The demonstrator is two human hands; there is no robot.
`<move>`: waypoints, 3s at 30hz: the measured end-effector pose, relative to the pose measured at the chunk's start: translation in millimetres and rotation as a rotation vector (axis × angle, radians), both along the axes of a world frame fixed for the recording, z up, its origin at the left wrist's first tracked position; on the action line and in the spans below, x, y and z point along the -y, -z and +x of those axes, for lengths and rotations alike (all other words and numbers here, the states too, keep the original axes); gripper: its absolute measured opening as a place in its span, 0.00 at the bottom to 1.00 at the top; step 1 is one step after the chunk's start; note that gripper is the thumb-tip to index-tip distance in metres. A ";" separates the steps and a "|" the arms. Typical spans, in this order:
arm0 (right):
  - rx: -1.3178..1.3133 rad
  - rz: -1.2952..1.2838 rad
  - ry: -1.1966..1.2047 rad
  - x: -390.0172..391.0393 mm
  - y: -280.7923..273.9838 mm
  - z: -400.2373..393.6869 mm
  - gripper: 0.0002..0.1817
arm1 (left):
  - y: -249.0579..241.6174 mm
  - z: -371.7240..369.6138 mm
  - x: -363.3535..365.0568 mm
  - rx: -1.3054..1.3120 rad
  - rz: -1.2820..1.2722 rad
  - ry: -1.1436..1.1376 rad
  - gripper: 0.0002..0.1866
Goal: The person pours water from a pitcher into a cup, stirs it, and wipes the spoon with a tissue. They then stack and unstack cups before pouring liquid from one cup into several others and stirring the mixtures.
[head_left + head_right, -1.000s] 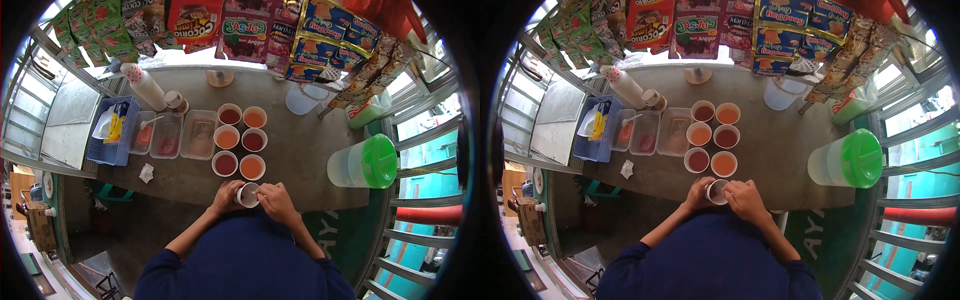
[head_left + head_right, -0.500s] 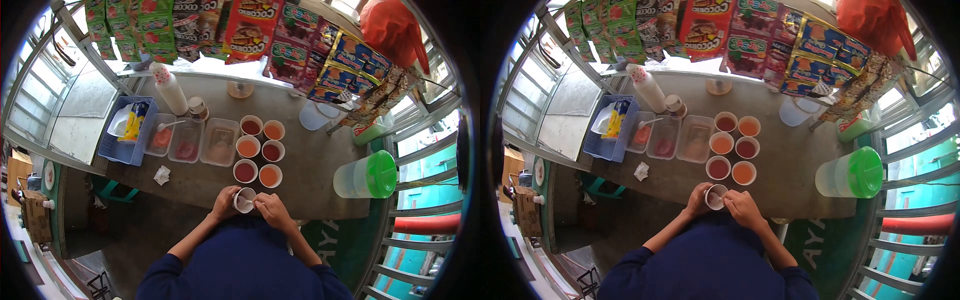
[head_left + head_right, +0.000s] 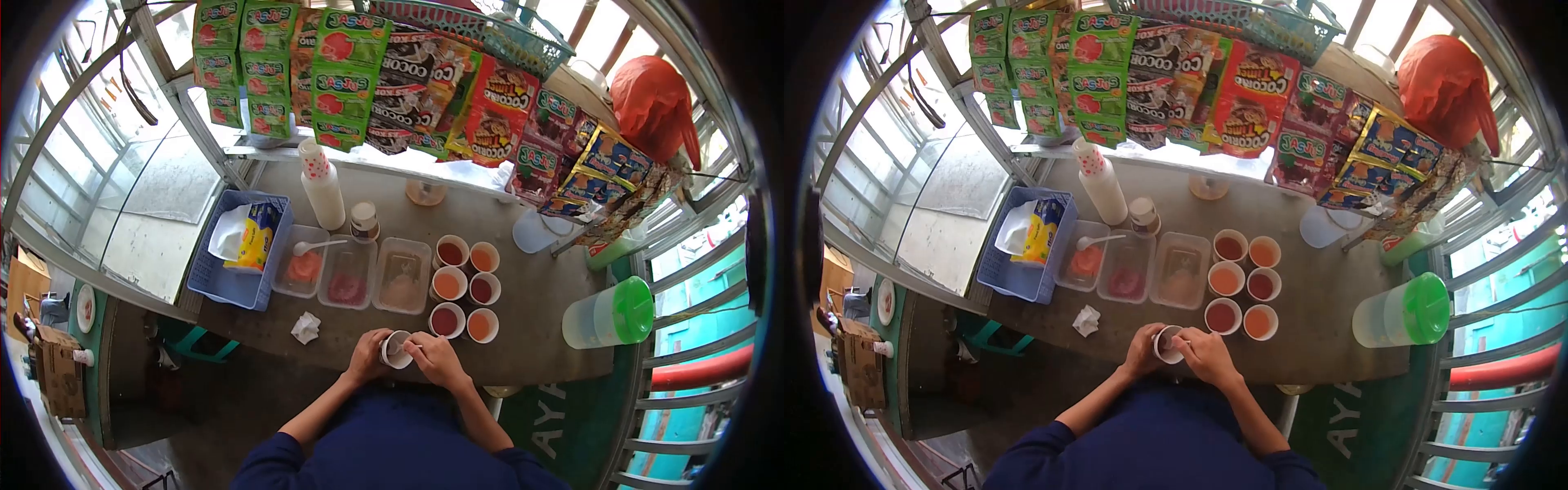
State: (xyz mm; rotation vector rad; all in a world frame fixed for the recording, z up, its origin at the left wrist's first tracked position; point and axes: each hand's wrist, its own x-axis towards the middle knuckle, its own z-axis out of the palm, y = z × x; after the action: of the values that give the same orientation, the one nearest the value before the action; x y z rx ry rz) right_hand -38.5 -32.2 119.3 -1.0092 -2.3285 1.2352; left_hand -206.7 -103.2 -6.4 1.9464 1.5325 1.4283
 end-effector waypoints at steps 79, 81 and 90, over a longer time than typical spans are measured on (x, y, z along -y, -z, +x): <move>-0.096 0.114 0.283 74.8 7.0 -54.0 0.18 | -15.4 -46.8 43.2 -0.048 0.086 -0.042 0.44; -0.108 0.194 0.279 67.9 9.1 -55.3 0.18 | -12.9 -46.2 39.4 -0.047 0.064 -0.033 0.44; -0.084 0.263 0.113 34.2 12.5 -56.4 0.17 | -6.3 -43.6 24.8 0.039 0.034 -0.080 0.46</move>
State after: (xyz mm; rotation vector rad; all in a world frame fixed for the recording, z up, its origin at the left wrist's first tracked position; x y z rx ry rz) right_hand -94.9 -66.5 106.9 -0.9634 -2.2606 0.8830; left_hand -250.3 -128.0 -0.1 1.8848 1.5954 1.5253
